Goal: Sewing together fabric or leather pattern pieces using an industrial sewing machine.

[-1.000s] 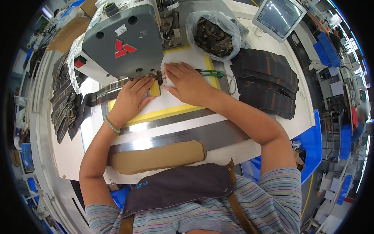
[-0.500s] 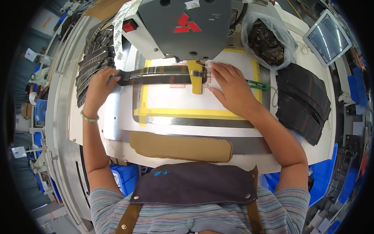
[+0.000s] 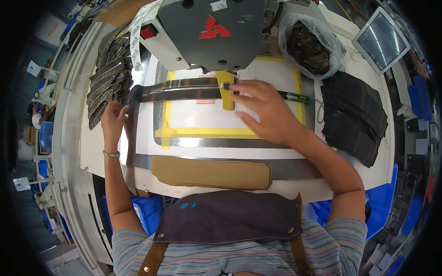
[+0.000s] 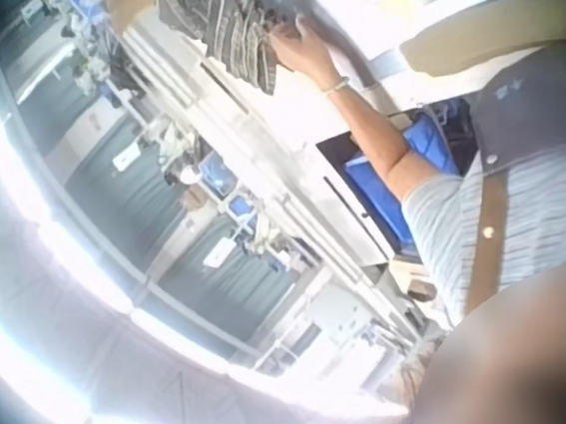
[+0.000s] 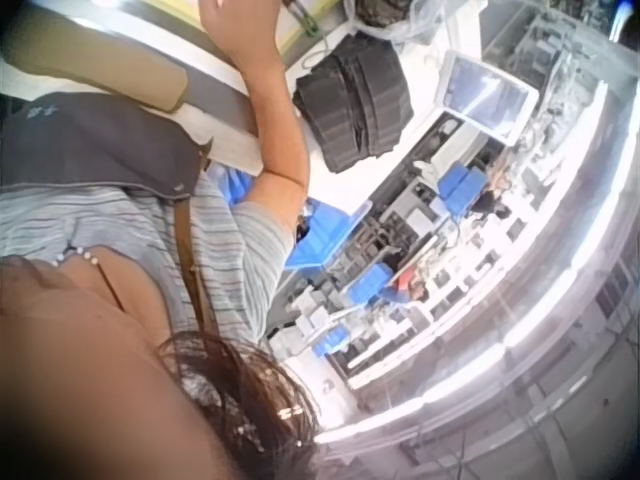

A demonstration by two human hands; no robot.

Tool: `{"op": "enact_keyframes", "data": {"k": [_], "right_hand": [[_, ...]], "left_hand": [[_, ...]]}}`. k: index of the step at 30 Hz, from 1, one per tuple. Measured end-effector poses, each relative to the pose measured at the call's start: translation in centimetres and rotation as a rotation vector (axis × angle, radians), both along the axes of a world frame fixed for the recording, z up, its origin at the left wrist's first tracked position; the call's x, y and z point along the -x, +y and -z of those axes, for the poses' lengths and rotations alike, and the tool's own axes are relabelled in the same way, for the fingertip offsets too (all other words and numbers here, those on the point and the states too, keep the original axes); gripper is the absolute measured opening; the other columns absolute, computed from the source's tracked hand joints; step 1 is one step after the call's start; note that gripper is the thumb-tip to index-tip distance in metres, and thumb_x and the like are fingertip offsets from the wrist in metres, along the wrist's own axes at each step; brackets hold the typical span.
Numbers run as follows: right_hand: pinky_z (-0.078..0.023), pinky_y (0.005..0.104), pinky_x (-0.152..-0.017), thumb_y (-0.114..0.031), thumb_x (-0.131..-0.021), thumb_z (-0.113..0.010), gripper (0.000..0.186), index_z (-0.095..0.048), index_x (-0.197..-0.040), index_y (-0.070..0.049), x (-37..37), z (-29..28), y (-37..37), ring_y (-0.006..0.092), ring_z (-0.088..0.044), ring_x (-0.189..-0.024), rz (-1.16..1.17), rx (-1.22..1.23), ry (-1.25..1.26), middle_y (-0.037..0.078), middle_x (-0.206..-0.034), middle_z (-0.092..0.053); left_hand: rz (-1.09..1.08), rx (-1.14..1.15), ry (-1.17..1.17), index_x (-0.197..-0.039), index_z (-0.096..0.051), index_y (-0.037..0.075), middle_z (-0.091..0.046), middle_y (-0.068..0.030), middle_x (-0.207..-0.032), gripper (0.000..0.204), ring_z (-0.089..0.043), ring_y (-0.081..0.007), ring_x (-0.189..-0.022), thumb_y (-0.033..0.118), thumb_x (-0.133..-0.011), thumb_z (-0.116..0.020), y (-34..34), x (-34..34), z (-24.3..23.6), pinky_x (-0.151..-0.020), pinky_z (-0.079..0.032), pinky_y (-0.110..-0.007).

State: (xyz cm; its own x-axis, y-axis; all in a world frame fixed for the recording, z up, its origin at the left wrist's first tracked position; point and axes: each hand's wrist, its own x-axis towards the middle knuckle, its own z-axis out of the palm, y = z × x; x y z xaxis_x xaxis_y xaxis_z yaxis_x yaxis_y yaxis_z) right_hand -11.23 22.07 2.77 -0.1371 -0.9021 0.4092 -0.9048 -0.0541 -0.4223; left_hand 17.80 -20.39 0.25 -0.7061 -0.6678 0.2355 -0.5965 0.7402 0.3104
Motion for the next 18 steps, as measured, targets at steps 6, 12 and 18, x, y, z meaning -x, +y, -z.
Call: {"op": "enact_keyframes", "data": {"k": [6,12,18], "right_hand": [[-0.040,0.0564,-0.123,-0.063,-0.112,-0.043,0.088,-0.057,-0.151,0.015,-9.1,-9.3,-1.8,0.0496,-0.051,-0.149,-1.121,0.180,-1.039,0.033,-0.161,-0.052],[-0.055,0.0479,-0.107,-0.074,-0.092,-0.075,0.114,-0.052,-0.152,0.020,-19.0,-9.7,-0.4,0.0465,-0.064,-0.132,-1.189,0.736,-1.535,0.036,-0.146,-0.060],[-0.047,0.0528,-0.114,-0.046,-0.112,-0.061,0.061,-0.065,-0.149,0.002,-7.7,-7.9,1.8,0.0441,-0.062,-0.132,-1.218,0.185,-1.078,0.032,-0.145,-0.062]], "left_hand": [[-0.035,-0.932,0.735,-0.154,-0.059,0.004,-0.075,-0.0086,-0.125,0.049,-0.069,-0.0090,-0.104,0.026,-0.111,-0.069,5.4,3.2,1.3,-0.085,-0.054,-0.024],[-0.076,-1.151,0.994,-0.156,-0.058,0.002,-0.065,-0.0107,-0.145,0.051,-0.061,-0.0158,-0.130,0.030,-0.114,-0.063,3.1,4.9,2.5,-0.114,-0.048,-0.033],[0.076,-0.042,1.085,-0.123,-0.074,-0.006,-0.081,-0.0080,-0.109,0.020,-0.070,-0.0125,-0.109,-0.001,-0.103,-0.075,5.2,1.9,-1.0,-0.083,-0.059,-0.025]]}}
